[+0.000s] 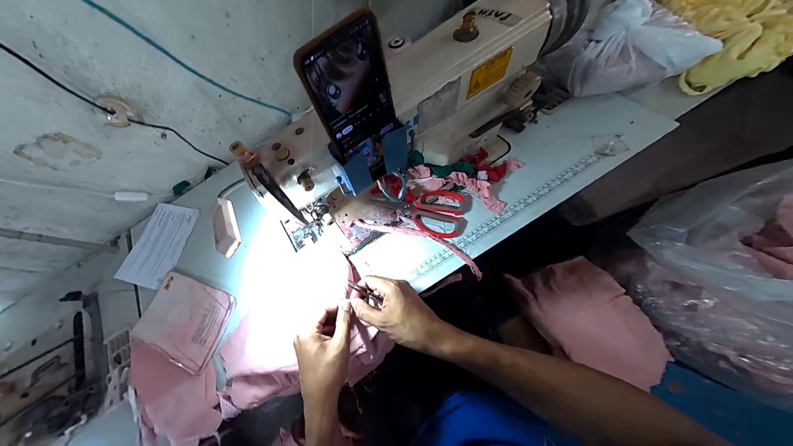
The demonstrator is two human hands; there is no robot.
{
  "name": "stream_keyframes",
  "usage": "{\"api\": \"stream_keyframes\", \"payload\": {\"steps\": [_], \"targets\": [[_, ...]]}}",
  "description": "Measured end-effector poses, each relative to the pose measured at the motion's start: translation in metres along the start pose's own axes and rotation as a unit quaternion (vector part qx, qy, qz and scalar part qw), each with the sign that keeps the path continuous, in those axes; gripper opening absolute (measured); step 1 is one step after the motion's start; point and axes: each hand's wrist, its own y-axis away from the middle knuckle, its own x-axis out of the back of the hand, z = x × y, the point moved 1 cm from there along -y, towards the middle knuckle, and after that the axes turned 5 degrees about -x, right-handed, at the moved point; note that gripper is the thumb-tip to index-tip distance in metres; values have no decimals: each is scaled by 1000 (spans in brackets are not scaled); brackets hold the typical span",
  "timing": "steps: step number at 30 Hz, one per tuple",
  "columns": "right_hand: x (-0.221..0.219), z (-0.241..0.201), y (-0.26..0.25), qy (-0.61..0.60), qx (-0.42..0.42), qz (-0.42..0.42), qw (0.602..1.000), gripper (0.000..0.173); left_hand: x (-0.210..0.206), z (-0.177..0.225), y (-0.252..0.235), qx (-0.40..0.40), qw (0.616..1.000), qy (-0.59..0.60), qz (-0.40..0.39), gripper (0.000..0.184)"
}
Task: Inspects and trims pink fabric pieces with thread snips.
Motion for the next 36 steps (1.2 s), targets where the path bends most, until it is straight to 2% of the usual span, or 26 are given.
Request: {"api": "stream_keyframes", "payload": {"steps": [2,6,9,11,13,15,18,24,36], "targets": [[5,-4,-2,-16,-11,-9,1000,26,-1,7,-1,-19,999,-6,28,18],[3,8,1,-80,-9,-21,997,12,-2,7,2,-10,999,14,30,15],[10,2,13,-33,37,39,998,21,-2,6,1,10,999,50,14,14],[17,-8,23,-46,69,43,996,24,0,6,0,13,998,58,4,13],[25,-15,31,-120,47,-43,991,20,0,8,0,18,998,58,-4,12],[27,-11,30,-181,-22,-145,973,27,0,10,-1,11,998,59,-7,11],[26,-3,21,-217,-100,-195,951,29,0,12,0,-6,999,46,-8,10],[24,1,13,-226,-135,-183,947,29,-1,15,2,-29,999,-3,-21,12],[23,6,10,-209,-102,-153,960,27,-1,18,-1,-76,994,-63,-54,15]]}}
